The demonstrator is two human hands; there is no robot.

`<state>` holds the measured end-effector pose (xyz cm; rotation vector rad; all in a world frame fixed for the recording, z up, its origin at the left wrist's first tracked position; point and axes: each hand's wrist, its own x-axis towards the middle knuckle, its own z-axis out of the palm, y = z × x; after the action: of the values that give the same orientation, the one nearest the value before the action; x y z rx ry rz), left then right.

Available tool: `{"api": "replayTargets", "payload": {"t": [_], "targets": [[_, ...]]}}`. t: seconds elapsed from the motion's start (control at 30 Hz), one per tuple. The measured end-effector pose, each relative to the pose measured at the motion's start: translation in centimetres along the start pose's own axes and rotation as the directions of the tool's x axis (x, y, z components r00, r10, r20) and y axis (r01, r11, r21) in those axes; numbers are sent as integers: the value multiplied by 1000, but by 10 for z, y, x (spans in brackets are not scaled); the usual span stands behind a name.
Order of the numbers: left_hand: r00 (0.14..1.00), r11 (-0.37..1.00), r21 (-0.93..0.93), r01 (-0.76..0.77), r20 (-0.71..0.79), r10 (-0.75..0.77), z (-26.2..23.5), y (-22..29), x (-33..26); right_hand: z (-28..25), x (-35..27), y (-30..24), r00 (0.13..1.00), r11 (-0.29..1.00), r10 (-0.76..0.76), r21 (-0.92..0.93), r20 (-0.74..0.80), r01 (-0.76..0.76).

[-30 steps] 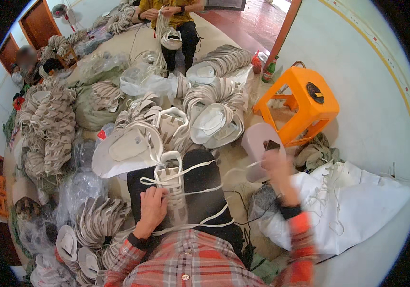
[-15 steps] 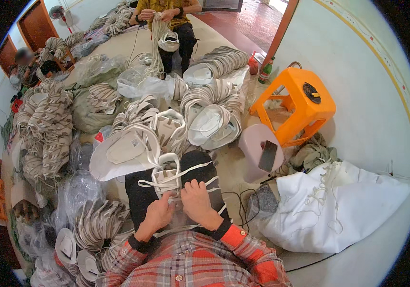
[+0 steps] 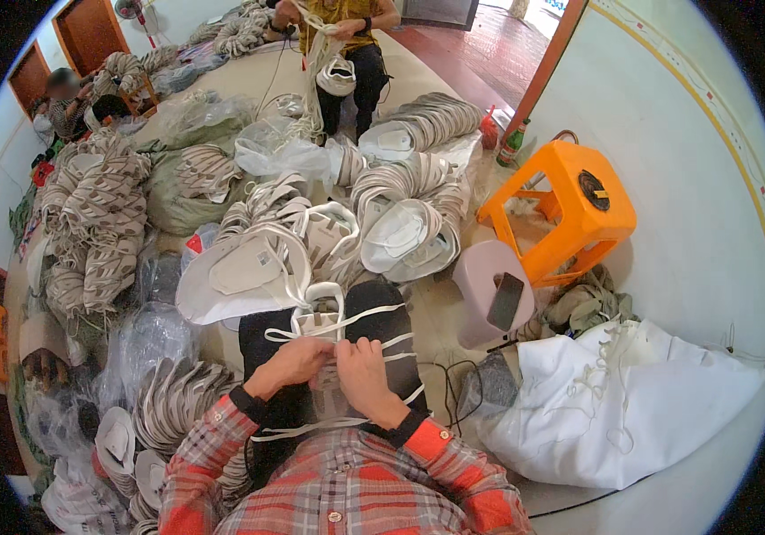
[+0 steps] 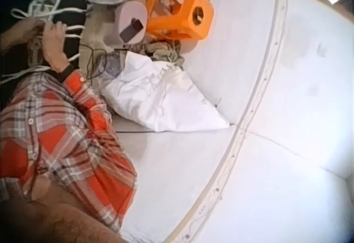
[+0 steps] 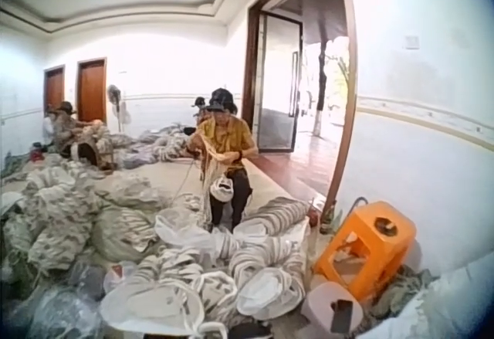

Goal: The recorder is lacing white shoes while sitting on the floor in a shoe manufacturing facility.

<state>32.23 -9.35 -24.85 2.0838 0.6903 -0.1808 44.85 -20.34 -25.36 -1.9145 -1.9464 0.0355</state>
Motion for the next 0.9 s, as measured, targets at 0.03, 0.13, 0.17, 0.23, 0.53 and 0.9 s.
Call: {"api": "replayTargets", "payload": {"t": [0.03, 0.13, 0.17, 0.23, 0.53, 0.9], "targets": [[999, 999, 43, -6, -32, 7, 2, -2, 3, -2, -2, 0, 1000, 999, -1, 33, -2, 1], [995, 988, 155, -24, -91, 39, 7, 2, 3, -3, -4, 5, 1000, 998, -3, 69, 24, 1], [995, 988, 154, -20, -94, 35, 12, 1, 3, -4, -4, 5, 998, 997, -13, 74, 55, 9], [948, 922, 374, -99, -247, 202, 21, -5, 2, -8, -6, 8, 997, 990, -82, 114, -3, 82], [963, 994, 54, 98, -255, -81, -35, 5, -63, -20, -6, 14, 977, 985, -160, -38, 140, 166], [988, -559, -816, 148, 152, 39, 21, -13, -67, -23, 2, 17, 926, 978, -150, -88, 346, 192]]}}
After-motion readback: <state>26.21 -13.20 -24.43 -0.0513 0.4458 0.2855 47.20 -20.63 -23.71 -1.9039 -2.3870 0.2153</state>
